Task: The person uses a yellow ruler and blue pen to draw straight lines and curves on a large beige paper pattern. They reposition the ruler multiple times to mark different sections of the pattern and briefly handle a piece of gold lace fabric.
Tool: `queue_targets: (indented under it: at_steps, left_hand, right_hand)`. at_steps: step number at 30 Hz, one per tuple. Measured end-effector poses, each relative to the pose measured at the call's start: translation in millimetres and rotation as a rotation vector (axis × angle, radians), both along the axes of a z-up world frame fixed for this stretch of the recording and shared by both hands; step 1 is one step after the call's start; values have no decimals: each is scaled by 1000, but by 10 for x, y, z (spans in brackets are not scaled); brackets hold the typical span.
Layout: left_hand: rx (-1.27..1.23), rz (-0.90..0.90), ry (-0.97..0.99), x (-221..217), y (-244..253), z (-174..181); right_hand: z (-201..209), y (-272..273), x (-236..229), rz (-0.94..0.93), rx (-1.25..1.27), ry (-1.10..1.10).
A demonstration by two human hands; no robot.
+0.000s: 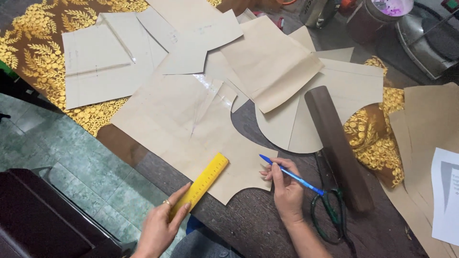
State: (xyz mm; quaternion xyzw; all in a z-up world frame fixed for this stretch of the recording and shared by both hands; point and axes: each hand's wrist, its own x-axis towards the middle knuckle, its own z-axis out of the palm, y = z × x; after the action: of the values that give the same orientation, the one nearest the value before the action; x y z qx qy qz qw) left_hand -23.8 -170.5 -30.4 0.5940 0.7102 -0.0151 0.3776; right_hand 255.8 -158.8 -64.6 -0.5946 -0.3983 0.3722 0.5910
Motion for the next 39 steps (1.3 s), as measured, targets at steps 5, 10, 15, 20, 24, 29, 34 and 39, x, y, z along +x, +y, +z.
queue_targets:
  at_steps: [5, 10, 15, 20, 24, 29, 34, 39]
  left_hand:
    - [-66, 55, -47, -24, 3, 135]
    - [86, 183, -192, -261, 200, 248]
    - [747, 340, -113, -784, 779, 846]
    - [652, 475, -648, -2829, 1717, -34]
    - [416, 634, -1336, -3496, 2357, -810]
    - [435, 698, -767, -1119, 2033, 362]
    - [175, 687, -978, -842, 2107, 17]
    - [-40, 738, -951, -545, 2150, 108]
  right_hand:
    - [6, 28, -36, 41, -10, -31]
    - [-11, 16, 1, 28, 7, -48]
    - [81, -64, 75, -20, -9, -145]
    - [270, -121, 45, -73, -1, -264]
    - [318, -114, -28, -175, -64, -391]
    - [547, -16, -330, -203, -114, -489]
    - [375, 13, -711, -111, -48, -645]
    - [480, 145, -1175, 139, -67, -933]
